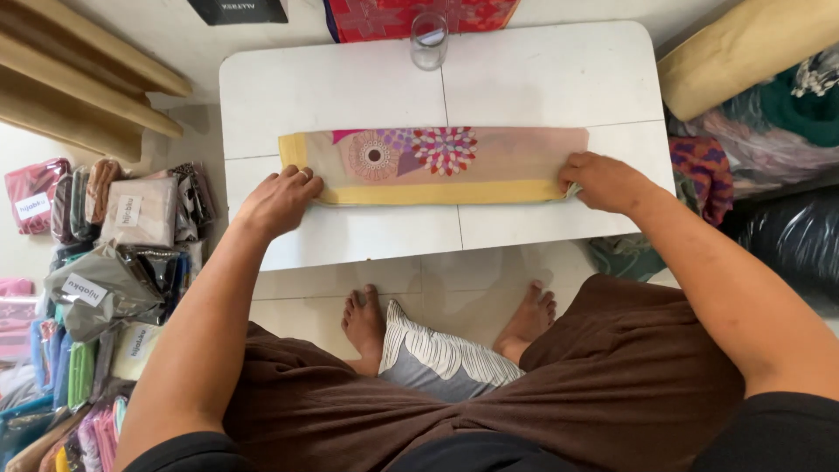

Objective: The person folds a patterned cloth on a white table using a blue rolling tool to smooth it. They then place the folded cloth into a clear plastic bag, seal it, and attach a label to the package.

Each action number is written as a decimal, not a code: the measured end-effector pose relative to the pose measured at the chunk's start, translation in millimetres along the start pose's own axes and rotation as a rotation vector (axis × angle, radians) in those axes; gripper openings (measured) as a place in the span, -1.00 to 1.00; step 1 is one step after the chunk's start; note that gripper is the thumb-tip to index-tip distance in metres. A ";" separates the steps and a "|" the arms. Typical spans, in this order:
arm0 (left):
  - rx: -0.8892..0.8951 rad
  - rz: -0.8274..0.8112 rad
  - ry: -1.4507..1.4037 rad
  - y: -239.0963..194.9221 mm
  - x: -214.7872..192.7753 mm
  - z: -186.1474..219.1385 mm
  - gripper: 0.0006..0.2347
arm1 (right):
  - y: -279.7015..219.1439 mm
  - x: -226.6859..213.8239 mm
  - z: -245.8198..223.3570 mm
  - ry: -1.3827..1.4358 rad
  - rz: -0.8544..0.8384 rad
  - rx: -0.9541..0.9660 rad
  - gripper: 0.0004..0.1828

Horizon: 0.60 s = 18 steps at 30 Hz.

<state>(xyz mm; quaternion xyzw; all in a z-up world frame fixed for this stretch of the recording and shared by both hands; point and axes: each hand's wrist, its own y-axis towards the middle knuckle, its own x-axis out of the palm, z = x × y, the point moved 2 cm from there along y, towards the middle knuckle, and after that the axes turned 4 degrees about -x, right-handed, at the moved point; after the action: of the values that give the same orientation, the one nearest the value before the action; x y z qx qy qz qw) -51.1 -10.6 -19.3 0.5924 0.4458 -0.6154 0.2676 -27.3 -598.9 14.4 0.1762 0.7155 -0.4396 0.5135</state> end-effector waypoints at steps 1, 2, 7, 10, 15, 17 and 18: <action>0.000 -0.005 -0.002 -2.1 -9.1 2.1 -0.71 | -2.7 -5.8 -3.2 0.003 -0.003 -0.002 -0.72; -0.052 -0.069 -0.088 -3.6 -18.4 1.8 -0.72 | -3.9 -12.5 -5.1 0.068 -0.036 0.038 -0.71; -0.168 -0.207 -0.318 -12.3 -64.0 2.1 -0.73 | -13.9 -40.9 -10.0 0.216 -0.142 0.180 -0.65; -0.231 -0.224 -0.410 -14.3 -79.2 2.8 -0.73 | -16.1 -43.8 -4.2 0.208 -0.213 0.290 -0.53; -0.144 0.081 -0.280 4.5 -46.4 -27.8 -0.85 | -51.1 -163.1 -43.7 0.428 0.274 0.131 -0.74; -0.120 0.135 -0.279 10.0 -60.1 -22.8 -0.84 | -53.4 -187.1 -7.5 0.173 0.713 0.055 -0.84; -0.110 0.171 -0.271 10.9 -67.8 -22.6 -0.83 | -57.7 -199.8 6.7 -0.092 1.124 -0.060 -0.73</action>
<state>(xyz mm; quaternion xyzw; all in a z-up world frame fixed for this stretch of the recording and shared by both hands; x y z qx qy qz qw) -20.2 -9.5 46.0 0.5242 0.3867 -0.6393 0.4086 18.0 -596.3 217.5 0.4961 0.5009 -0.0852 0.7041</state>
